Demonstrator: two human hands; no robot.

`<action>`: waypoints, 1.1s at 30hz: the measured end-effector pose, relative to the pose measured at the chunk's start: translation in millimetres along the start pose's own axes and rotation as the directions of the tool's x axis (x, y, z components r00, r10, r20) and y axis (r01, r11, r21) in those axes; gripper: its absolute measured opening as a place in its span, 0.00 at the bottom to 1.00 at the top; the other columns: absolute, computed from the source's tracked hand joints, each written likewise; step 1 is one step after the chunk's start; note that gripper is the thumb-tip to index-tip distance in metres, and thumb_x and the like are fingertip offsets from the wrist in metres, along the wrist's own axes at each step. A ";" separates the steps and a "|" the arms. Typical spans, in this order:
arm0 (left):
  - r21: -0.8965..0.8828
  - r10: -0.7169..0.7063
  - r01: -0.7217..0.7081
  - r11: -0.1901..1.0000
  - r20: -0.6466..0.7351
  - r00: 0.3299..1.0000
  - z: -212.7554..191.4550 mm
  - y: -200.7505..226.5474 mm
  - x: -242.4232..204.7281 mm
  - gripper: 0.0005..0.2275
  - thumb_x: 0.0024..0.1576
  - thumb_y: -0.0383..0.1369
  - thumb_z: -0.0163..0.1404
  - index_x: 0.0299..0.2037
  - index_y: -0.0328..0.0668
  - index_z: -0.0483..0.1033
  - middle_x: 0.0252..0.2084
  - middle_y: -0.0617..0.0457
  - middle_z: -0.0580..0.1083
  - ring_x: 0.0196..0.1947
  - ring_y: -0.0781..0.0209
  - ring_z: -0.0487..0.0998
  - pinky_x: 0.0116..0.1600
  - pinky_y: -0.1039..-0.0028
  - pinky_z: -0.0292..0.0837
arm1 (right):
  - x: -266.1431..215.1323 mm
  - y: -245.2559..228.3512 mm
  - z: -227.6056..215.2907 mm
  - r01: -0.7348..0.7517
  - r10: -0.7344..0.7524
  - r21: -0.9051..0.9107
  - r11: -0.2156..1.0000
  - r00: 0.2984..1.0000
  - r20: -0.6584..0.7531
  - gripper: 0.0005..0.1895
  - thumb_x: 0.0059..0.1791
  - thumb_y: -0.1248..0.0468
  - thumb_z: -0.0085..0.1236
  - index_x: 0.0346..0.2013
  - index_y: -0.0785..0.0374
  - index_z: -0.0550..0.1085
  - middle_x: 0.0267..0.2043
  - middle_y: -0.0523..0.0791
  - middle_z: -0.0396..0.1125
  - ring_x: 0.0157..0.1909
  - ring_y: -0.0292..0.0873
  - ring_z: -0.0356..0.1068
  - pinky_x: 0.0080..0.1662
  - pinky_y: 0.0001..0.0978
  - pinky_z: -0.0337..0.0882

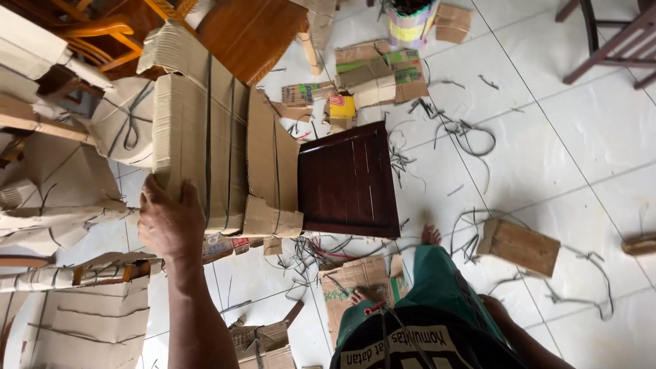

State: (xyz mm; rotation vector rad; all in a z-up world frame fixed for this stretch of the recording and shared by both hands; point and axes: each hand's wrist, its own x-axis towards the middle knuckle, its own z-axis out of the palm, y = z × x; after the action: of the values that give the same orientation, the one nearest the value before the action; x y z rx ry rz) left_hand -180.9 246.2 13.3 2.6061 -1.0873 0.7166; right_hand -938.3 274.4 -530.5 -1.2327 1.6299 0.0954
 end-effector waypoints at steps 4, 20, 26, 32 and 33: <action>0.031 -0.033 0.034 0.999 -0.053 0.998 -2.8 6.4 -2.2 0.20 0.60 0.44 0.56 0.55 0.38 0.76 0.35 0.47 0.79 0.23 0.46 0.80 0.18 0.58 0.73 | 16.2 -34.9 -50.0 -0.050 0.052 -0.064 0.997 0.998 0.029 0.15 0.47 0.59 0.55 0.36 0.60 0.87 0.40 0.47 0.82 0.44 0.45 0.78 0.49 0.37 0.72; -0.229 -0.328 0.264 0.937 -0.318 0.890 -7.9 186.3 -135.6 0.26 0.63 0.37 0.55 0.68 0.37 0.60 0.75 0.31 0.53 0.69 0.29 0.65 0.56 0.48 0.78 | 220.8 -260.2 -301.5 0.063 0.010 -0.270 0.961 0.965 0.261 0.21 0.53 0.54 0.51 0.47 0.68 0.80 0.33 0.54 0.80 0.31 0.50 0.75 0.29 0.39 0.67; -0.346 -0.637 0.757 0.554 0.409 0.654 29.6 263.6 -261.6 0.17 0.59 0.44 0.51 0.52 0.43 0.72 0.49 0.44 0.67 0.45 0.49 0.68 0.41 0.57 0.70 | 151.6 -374.2 -323.0 0.019 0.026 -0.179 0.984 0.969 0.246 0.27 0.52 0.53 0.49 0.59 0.68 0.75 0.53 0.59 0.76 0.52 0.58 0.74 0.47 0.46 0.67; -0.147 -0.312 0.887 0.437 0.900 0.303 105.4 272.7 -389.3 0.21 0.63 0.54 0.38 0.42 0.42 0.66 0.43 0.48 0.68 0.44 0.55 0.71 0.48 0.62 0.67 | 186.6 -341.3 -305.2 0.067 -0.050 -0.061 0.996 0.966 0.254 0.17 0.53 0.58 0.55 0.51 0.64 0.80 0.41 0.56 0.78 0.37 0.50 0.73 0.35 0.37 0.67; -0.172 -0.337 0.899 0.403 0.885 0.321 107.7 278.2 -406.2 0.22 0.63 0.53 0.41 0.25 0.46 0.61 0.25 0.57 0.62 0.27 0.61 0.64 0.35 0.65 0.56 | 191.4 -330.9 -303.6 0.062 -0.054 -0.023 0.998 0.968 0.245 0.15 0.53 0.60 0.57 0.50 0.64 0.80 0.39 0.55 0.77 0.37 0.49 0.74 0.36 0.36 0.70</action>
State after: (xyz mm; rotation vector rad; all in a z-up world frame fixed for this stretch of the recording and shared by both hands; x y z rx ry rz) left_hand -588.1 255.5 -283.5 2.2497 -0.0759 -0.9240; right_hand -882.0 -185.5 -376.6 -1.2389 1.3821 0.2275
